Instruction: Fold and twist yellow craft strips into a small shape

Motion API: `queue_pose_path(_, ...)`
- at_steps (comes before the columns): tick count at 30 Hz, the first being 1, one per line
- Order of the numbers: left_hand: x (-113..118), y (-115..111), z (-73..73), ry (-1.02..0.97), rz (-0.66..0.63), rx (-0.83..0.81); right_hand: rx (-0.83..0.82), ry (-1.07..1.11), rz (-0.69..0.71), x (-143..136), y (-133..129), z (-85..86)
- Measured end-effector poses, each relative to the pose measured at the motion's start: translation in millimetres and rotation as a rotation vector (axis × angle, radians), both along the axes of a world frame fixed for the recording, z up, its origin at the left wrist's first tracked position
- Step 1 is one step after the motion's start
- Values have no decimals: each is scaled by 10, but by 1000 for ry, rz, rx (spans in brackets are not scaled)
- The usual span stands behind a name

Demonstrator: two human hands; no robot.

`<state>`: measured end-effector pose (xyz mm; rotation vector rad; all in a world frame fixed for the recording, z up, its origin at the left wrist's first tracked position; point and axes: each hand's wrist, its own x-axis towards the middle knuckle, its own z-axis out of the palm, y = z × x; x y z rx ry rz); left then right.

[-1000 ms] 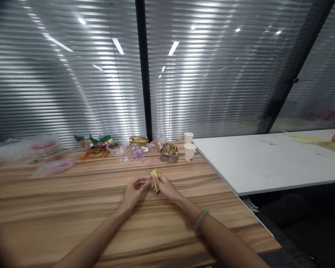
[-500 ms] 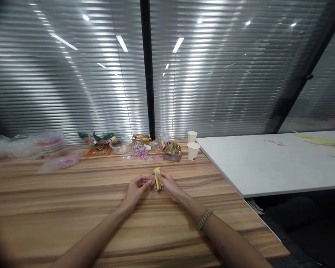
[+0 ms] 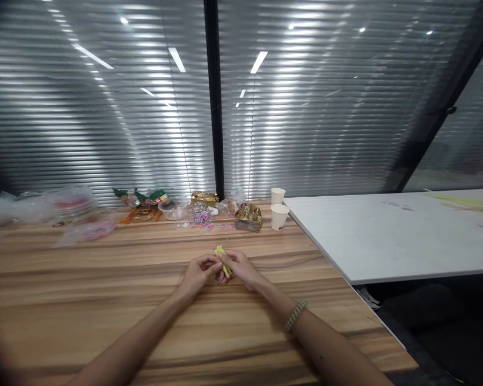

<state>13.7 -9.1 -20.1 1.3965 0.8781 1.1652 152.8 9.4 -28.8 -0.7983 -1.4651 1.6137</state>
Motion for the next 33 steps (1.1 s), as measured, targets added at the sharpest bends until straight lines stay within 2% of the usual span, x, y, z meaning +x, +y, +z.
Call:
queue_pose_path(4,4,-8,8,-33,0,-27,18,-18,27,0,-24,31)
queue_pose_path(11,-20,38,-28,-7,163,-60,-31,-1,70,19,-14,31)
queue_pose_path(19,-32,49,-42,23,149,-45,-15,20,97,12,9,-25)
queue_pose_path(28,-41,45,-26,55,203,31,48,-37,-16,-16,22,-31)
queue_pose_path(33,-74,95,-76,55,294,37,-32,-30,-88,-21,39,-72)
